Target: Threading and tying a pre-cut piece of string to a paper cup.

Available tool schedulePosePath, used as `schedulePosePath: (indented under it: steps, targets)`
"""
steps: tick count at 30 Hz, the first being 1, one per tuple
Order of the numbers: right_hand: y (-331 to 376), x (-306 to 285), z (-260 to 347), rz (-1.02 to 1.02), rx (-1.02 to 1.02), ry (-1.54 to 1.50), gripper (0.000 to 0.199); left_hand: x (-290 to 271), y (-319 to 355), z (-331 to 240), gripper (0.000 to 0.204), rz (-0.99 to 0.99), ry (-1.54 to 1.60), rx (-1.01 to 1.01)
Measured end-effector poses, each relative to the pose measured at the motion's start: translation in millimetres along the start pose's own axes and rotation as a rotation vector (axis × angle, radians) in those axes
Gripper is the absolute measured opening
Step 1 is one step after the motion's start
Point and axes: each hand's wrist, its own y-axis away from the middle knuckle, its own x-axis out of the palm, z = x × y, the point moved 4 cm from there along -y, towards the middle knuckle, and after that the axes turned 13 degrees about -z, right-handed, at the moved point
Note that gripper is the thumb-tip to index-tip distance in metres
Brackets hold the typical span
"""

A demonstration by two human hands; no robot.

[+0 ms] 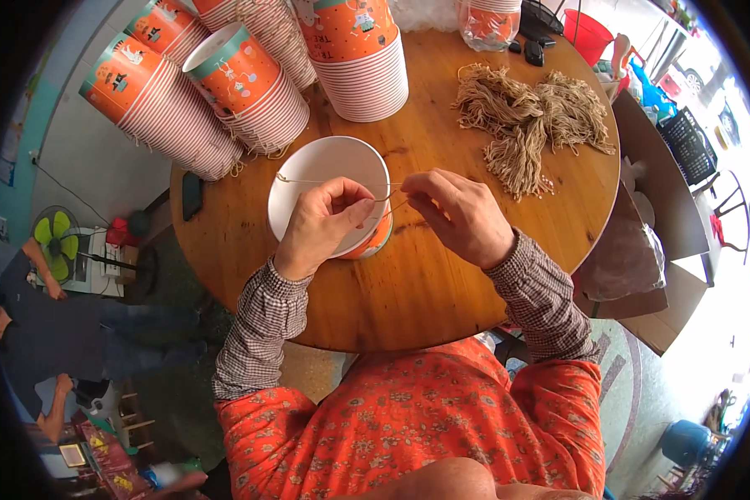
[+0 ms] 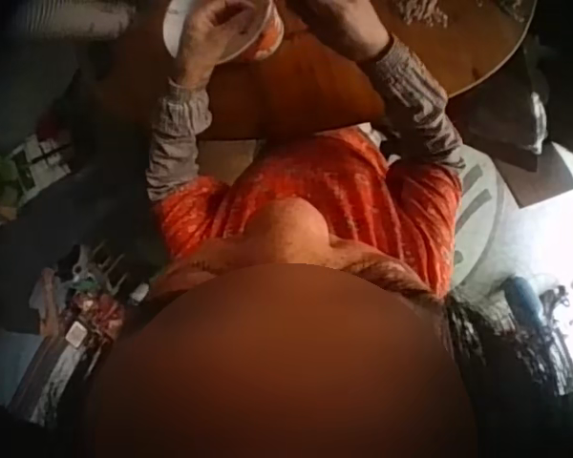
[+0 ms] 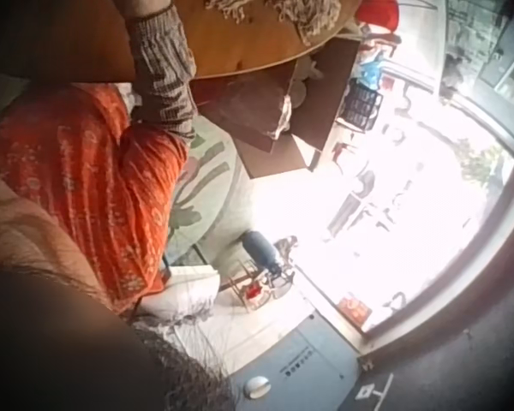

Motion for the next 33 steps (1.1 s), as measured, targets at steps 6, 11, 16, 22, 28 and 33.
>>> schedulePosePath:
  steps: [6,11,16,22,28,33]
  targets:
    - [-15.1,9.4,13.0,-0.083,-0.234,-0.009,0.013,12.7,-0.5,-5.4,0.015,0.051,-0.08,0.035]
    - [-14.1,14.9,-21.3,-0.139,0.158,-0.199,0.016,16.6,0.2,-5.1,0.016,0.143,-0.056,0.073]
    - [18.7,2.9,-55.5,-0.231,0.6,-0.436,0.016,12.6,0.1,-2.1,0.018,0.08,0.006,0.003]
    - [22.6,16.9,-40.5,-0.096,0.586,-0.779,0.024,15.9,-0.7,-3.5,0.019,0.094,-0.028,0.01]
    - [22.8,27.6,-45.2,-0.111,0.555,-0.776,0.016,18.7,0.6,-5.6,0.018,0.098,-0.052,0.038]
    - [23.8,22.8,-38.2,-0.183,0.587,-0.816,0.007,14.8,4.9,-8.0,0.016,0.111,-0.223,0.123]
